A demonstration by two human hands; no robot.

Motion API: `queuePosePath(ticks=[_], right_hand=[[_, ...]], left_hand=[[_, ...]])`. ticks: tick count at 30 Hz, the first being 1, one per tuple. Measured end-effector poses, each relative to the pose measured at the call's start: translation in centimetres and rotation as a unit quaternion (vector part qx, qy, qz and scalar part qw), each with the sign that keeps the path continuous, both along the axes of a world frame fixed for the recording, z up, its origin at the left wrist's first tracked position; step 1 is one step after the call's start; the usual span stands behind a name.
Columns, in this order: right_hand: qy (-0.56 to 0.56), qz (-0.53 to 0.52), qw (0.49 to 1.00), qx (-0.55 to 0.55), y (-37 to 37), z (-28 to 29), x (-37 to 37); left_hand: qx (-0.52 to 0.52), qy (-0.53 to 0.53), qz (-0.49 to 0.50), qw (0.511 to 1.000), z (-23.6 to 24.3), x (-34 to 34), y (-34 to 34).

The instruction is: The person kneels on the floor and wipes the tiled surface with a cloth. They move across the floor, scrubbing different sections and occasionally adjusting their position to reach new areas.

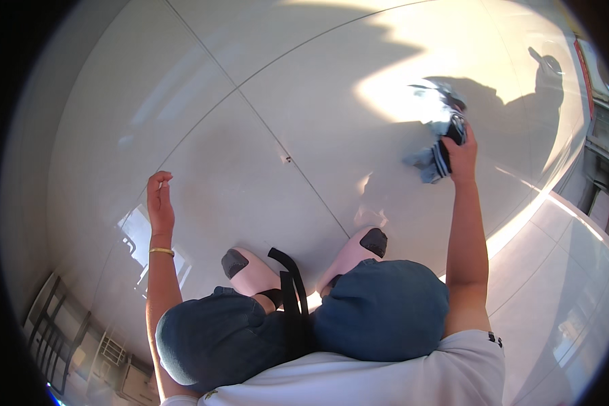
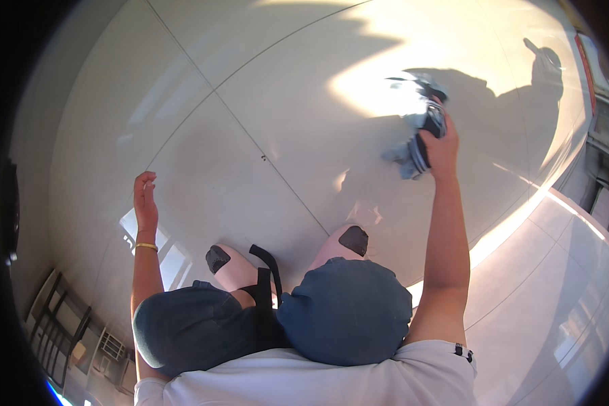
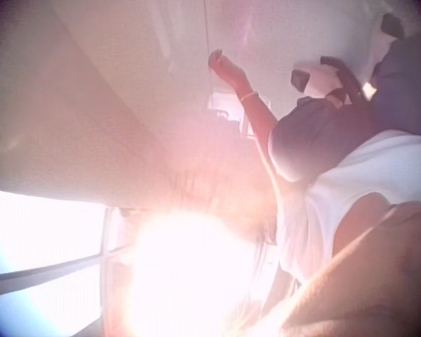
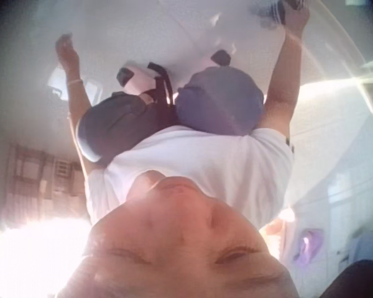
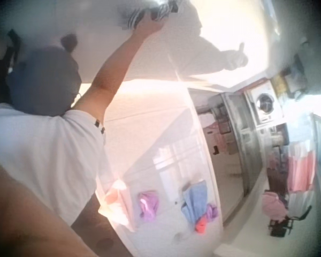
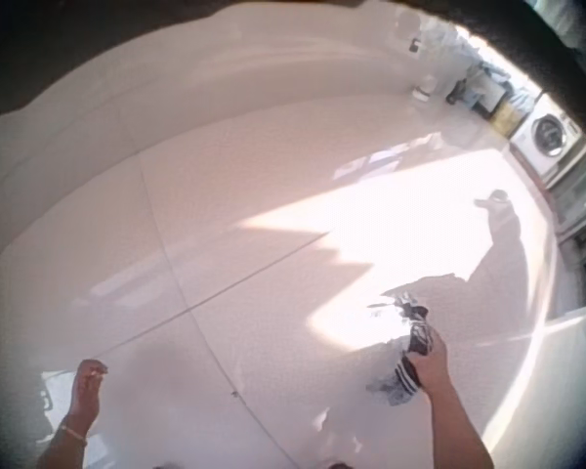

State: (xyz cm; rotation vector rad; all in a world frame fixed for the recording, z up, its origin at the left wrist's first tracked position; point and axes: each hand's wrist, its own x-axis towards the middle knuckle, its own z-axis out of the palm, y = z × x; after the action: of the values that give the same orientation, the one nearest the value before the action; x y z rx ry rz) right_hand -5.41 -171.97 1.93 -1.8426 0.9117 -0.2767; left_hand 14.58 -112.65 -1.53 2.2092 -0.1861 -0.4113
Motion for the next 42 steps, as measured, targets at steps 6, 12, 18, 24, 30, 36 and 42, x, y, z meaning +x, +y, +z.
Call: queuePosePath(ticks=[6, 12, 18, 24, 30, 36, 42], right_hand=[[0.181, 0.118, 0.913, -0.347, 5.4, -6.4, -3.5], [0.159, 0.296, 0.896, -0.29, 21.1, -4.6, 4.2], [0.021, 0.326, 0.943, -0.063, 28.3, -3.2, 8.3], [0.03, 0.261, 0.964, 0.033, 25.1, 3.7, 7.9], [-0.05, 0.166, 0.983, 0.059, 22.3, 4.6, 1.2], [-0.151, -0.006, 0.986, 0.074, 13.1, 3.1, -5.9], [-0.221, -0.241, 0.941, -0.085, 2.3, 0.8, -19.0]], left_hand=[[-0.027, -0.036, -0.036, 0.998, -1.2, -0.7, -4.2], [-0.046, -0.049, -0.107, 0.992, 0.1, -0.8, -6.8], [-0.057, -0.043, -0.071, 0.995, -2.8, 0.5, -5.5], [-0.131, -0.025, -0.083, 0.988, -3.6, 2.3, -6.7], [-0.134, -0.022, -0.209, 0.968, -2.5, 3.7, -11.7], [-0.05, -0.077, -0.375, 0.923, 3.7, 4.3, -15.2], [0.06, -0.074, -0.364, 0.926, 8.1, 4.8, -17.2]])
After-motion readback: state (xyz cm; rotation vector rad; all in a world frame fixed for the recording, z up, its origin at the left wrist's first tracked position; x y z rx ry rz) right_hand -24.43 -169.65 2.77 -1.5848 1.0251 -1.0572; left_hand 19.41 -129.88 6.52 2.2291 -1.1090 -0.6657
